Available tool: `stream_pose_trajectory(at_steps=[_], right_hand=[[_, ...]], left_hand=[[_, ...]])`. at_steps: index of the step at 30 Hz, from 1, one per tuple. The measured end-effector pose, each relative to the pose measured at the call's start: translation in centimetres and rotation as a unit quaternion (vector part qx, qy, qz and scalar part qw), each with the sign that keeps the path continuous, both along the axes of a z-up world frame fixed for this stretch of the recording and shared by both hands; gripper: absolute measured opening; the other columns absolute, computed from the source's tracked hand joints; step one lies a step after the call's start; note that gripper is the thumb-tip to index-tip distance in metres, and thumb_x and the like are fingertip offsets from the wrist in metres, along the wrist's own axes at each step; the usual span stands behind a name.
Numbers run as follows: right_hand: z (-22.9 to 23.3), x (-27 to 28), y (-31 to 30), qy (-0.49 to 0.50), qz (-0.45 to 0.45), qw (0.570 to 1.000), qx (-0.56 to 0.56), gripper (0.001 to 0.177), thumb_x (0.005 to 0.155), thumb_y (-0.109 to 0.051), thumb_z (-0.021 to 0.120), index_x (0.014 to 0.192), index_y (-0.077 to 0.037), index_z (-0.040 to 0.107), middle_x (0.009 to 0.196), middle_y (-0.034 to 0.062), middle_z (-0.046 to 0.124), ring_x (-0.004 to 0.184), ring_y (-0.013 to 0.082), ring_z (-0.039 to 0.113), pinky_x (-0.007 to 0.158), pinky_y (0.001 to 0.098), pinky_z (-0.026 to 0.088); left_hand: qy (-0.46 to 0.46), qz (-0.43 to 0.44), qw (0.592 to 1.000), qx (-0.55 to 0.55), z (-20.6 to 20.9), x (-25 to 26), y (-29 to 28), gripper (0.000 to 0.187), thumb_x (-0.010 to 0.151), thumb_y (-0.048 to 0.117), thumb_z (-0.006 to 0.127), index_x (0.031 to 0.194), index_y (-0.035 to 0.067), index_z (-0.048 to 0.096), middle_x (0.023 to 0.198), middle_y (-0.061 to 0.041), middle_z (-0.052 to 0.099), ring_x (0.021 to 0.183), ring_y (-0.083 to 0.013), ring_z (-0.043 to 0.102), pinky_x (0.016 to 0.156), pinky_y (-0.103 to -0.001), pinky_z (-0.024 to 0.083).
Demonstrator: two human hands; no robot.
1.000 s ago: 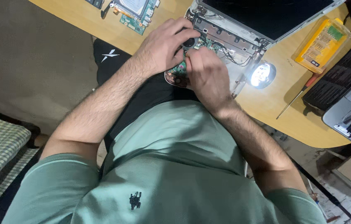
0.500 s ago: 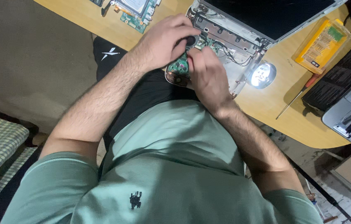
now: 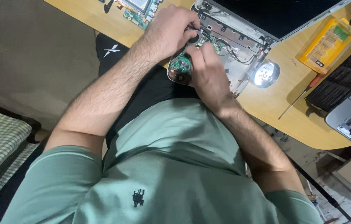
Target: The person disassembles a laptop by removing screws and detaching internal components. They use a screwdriver to loosen screws and carefully lift out parts such as the hard drive and circuit boards, placing them on the table.
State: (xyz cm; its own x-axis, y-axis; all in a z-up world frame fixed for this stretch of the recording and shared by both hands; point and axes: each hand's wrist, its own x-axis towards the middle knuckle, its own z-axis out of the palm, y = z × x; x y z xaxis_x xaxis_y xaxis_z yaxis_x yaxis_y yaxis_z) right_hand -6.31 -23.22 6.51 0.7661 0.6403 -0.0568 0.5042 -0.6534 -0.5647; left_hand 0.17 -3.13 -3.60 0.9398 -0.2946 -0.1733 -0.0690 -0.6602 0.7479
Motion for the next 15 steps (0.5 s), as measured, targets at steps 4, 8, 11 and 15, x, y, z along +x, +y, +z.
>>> stream_pose_trajectory(at_steps=[4, 8, 11, 15], right_hand=[[-1.0, 0.2, 0.1, -0.164, 0.018, 0.975, -0.148, 0.038, 0.117, -0.019, 0.096, 0.140, 0.002, 0.074, 0.116, 0.0130, 0.072, 0.101, 0.0261, 0.068, 0.077, 0.0389, 0.062], [-0.4, 0.2, 0.3, -0.155, -0.007, 0.980, -0.125, 0.019, 0.129, -0.020, 0.072, 0.140, -0.004, 0.074, 0.110, 0.0094, 0.064, 0.087, 0.0240, 0.065, 0.070, 0.0391, 0.054], [-0.9, 0.0, 0.6, -0.071, -0.002, 0.997, 0.000, 0.023, 0.119, 0.013, 0.060, 0.139, 0.007, 0.071, 0.107, 0.0202, 0.058, 0.092, 0.0371, 0.059, 0.077, 0.0520, 0.049], [-1.6, 0.0, 0.1, -0.151, -0.050, 0.979, -0.126, 0.054, 0.121, -0.034, 0.098, 0.149, 0.003, 0.070, 0.119, 0.0159, 0.072, 0.092, 0.0246, 0.075, 0.070, 0.0363, 0.066]], left_hand=[[0.018, -0.011, 1.000, 0.013, 0.4, 0.5, 0.1, 0.012, 0.110, 0.025, 0.097, 0.120, 0.017, 0.094, 0.117, -0.010, 0.093, 0.112, -0.0397, 0.084, 0.097, -0.058, 0.066], [0.023, -0.020, 1.000, -0.008, 1.4, 0.6, 0.1, 0.016, 0.112, 0.022, 0.095, 0.124, 0.012, 0.093, 0.121, -0.012, 0.093, 0.114, -0.0354, 0.086, 0.102, -0.056, 0.067], [0.031, -0.023, 0.999, -0.001, 0.2, 0.6, 0.0, 0.017, 0.112, 0.023, 0.095, 0.125, 0.014, 0.093, 0.122, -0.012, 0.093, 0.116, -0.0354, 0.086, 0.103, -0.056, 0.067], [0.000, -0.026, 1.000, -0.008, 0.5, 0.5, 0.2, 0.010, 0.114, 0.021, 0.094, 0.118, 0.012, 0.092, 0.114, -0.011, 0.092, 0.113, -0.0375, 0.084, 0.097, -0.056, 0.065]])
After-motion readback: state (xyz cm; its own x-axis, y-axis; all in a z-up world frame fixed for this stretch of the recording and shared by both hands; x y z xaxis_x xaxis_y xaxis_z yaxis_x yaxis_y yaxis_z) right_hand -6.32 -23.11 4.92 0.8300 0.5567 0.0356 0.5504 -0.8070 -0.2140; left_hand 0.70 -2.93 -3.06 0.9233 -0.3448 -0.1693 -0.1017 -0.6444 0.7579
